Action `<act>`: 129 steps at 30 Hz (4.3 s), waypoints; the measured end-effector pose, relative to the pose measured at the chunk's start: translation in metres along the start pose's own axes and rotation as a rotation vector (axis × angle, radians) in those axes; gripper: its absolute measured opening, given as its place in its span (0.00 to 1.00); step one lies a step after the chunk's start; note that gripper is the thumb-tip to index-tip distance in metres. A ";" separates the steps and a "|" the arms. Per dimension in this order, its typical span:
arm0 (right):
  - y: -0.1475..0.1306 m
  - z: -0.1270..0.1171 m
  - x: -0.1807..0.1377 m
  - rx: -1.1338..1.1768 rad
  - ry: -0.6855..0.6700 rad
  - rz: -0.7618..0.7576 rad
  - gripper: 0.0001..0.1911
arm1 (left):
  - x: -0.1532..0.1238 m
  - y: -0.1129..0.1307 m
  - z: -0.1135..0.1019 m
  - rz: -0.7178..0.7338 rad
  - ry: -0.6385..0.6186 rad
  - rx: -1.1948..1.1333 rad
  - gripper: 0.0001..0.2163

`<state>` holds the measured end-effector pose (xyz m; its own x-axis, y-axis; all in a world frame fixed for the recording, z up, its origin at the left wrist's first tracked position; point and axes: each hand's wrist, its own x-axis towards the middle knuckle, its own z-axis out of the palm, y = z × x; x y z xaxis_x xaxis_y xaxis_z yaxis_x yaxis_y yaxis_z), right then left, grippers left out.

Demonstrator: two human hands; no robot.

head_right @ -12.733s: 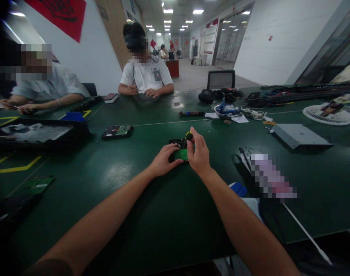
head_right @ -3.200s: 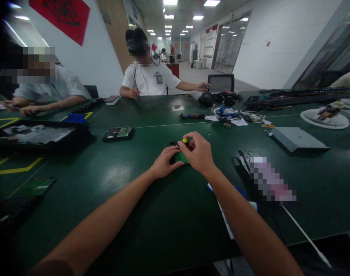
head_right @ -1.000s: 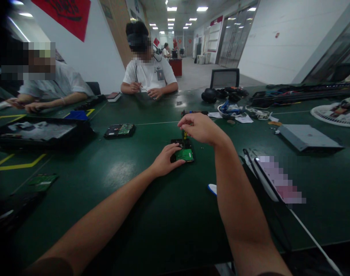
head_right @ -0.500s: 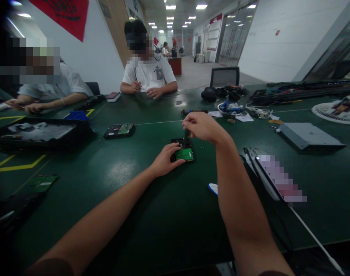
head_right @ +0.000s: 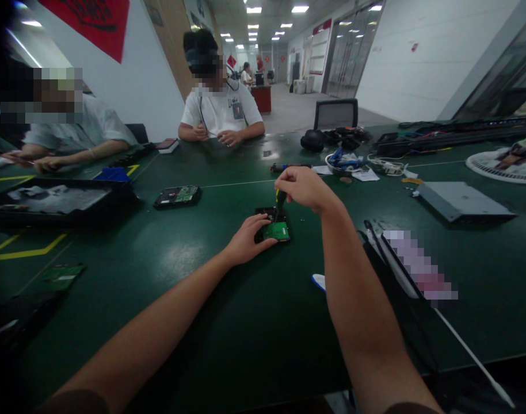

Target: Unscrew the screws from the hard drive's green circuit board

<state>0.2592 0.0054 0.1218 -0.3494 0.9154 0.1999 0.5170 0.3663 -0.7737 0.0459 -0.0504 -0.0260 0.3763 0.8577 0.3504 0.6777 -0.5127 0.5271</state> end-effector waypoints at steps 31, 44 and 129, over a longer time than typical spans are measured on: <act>-0.005 0.004 0.000 0.118 -0.061 -0.001 0.10 | 0.002 -0.004 -0.011 -0.034 0.036 0.101 0.27; -0.002 0.029 0.010 0.257 -0.011 -0.018 0.15 | 0.003 -0.024 -0.016 -0.031 0.037 0.038 0.27; -0.003 0.031 0.011 0.210 -0.003 0.011 0.07 | 0.002 -0.027 -0.012 -0.049 0.049 0.023 0.27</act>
<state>0.2299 0.0096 0.1075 -0.3470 0.9186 0.1892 0.3468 0.3131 -0.8842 0.0210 -0.0358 -0.0301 0.3113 0.8787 0.3620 0.7093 -0.4683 0.5268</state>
